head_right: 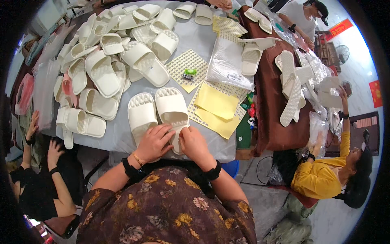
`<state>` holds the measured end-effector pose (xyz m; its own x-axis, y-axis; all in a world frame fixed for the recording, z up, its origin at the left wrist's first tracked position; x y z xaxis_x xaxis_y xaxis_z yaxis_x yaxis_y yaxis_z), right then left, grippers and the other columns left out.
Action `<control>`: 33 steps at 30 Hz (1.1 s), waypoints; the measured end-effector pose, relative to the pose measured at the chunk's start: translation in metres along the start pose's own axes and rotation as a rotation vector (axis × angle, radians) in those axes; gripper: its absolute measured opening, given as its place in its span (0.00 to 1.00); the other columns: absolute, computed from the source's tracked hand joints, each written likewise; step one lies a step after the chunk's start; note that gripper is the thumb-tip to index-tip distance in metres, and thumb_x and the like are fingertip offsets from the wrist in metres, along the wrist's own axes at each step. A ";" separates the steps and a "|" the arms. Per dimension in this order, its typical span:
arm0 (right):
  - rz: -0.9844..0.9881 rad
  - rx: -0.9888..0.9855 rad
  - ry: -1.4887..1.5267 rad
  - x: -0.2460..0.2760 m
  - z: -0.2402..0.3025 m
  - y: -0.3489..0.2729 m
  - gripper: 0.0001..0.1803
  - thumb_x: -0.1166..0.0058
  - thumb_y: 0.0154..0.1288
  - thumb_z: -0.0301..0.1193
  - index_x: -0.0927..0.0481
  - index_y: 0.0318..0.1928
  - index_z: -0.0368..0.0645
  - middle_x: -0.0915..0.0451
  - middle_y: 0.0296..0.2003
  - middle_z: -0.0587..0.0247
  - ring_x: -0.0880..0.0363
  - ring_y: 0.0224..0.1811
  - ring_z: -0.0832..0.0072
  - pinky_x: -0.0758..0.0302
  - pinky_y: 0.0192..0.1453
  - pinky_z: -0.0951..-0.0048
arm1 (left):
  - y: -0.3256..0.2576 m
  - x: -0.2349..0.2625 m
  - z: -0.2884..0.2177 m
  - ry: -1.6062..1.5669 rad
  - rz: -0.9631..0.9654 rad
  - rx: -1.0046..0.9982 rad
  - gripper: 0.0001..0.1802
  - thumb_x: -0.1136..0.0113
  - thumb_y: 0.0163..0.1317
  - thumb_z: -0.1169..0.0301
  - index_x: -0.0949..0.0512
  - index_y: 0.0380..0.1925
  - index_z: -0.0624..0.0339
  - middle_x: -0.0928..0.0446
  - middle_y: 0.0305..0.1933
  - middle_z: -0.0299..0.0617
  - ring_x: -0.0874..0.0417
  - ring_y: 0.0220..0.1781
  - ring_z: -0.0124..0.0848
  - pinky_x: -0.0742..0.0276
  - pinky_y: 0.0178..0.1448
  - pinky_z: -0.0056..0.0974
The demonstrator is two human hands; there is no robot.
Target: Inspecting, stacking, and packaging white slippers at a manufacturing work table.
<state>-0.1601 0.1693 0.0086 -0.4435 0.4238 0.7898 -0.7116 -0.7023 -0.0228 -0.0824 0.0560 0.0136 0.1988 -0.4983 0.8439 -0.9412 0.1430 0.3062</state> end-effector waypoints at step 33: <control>0.011 -0.009 -0.218 0.003 -0.006 0.013 0.06 0.43 0.61 0.30 0.22 0.30 0.41 0.21 0.30 0.52 0.20 0.33 0.50 0.23 0.37 0.53 | 0.001 -0.010 0.005 -0.001 0.015 0.006 0.29 0.34 0.59 0.59 0.26 0.60 0.53 0.29 0.65 0.42 0.31 0.70 0.41 0.34 0.67 0.46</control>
<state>-0.1735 0.1650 0.0071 -0.3234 0.2819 0.9033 -0.7124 -0.7008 -0.0364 -0.0869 0.0571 0.0039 0.1841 -0.4973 0.8478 -0.9458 0.1452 0.2906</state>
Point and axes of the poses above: each hand's wrist, its own y-axis towards the middle knuckle, its own x-axis out of the back of the hand, z = x × y, the point moved 8 cm from there along y, towards the middle knuckle
